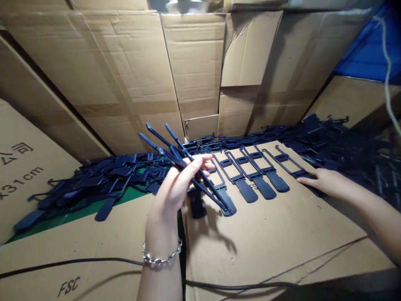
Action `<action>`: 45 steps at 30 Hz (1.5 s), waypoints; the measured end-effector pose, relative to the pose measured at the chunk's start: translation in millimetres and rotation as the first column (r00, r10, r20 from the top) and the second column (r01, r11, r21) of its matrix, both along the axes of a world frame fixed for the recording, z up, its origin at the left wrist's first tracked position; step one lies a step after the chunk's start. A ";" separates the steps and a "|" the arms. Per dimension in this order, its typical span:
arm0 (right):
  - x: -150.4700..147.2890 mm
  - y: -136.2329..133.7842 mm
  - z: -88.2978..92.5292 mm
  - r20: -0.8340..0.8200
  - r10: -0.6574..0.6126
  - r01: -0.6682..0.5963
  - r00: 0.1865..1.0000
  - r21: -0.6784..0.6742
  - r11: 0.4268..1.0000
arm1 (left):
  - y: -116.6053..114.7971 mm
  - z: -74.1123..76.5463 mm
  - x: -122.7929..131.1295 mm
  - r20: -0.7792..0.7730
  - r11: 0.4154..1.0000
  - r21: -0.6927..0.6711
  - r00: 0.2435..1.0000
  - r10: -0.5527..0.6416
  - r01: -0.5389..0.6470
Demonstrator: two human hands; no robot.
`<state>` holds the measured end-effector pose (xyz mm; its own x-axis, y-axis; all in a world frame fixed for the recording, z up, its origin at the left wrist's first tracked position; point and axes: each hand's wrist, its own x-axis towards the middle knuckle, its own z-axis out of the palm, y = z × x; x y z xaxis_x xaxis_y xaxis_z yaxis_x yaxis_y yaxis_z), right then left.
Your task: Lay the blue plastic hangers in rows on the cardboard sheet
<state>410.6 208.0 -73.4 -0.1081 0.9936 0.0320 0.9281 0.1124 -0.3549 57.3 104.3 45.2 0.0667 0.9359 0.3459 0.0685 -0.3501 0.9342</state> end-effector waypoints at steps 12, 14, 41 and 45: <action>-27.7 14.3 4.8 0.168 -0.231 0.232 0.958 0.016 0.973 | -0.5 -1.5 -6.3 -0.295 0.988 0.145 0.950 0.104 -0.063; -34.1 -5.5 5.0 0.170 -0.271 0.244 0.948 0.161 0.956 | -3.4 0.9 -7.3 -0.319 0.981 0.161 0.935 0.156 -0.109; -113.2 -135.7 -53.8 0.387 0.653 -0.758 0.650 0.380 0.529 | 2.5 2.0 -13.2 -0.348 0.906 0.223 0.838 0.420 -0.361; -122.1 -131.1 -46.5 0.350 0.663 -0.750 0.661 0.326 0.575 | 9.9 -5.7 -14.2 -0.199 0.938 0.159 0.921 0.335 -0.307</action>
<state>288.5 76.8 -119.9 -0.8163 0.4848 0.3141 0.5242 0.8501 0.0501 43.1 114.2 39.5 -0.1428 0.8711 0.4698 0.3948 -0.3851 0.8341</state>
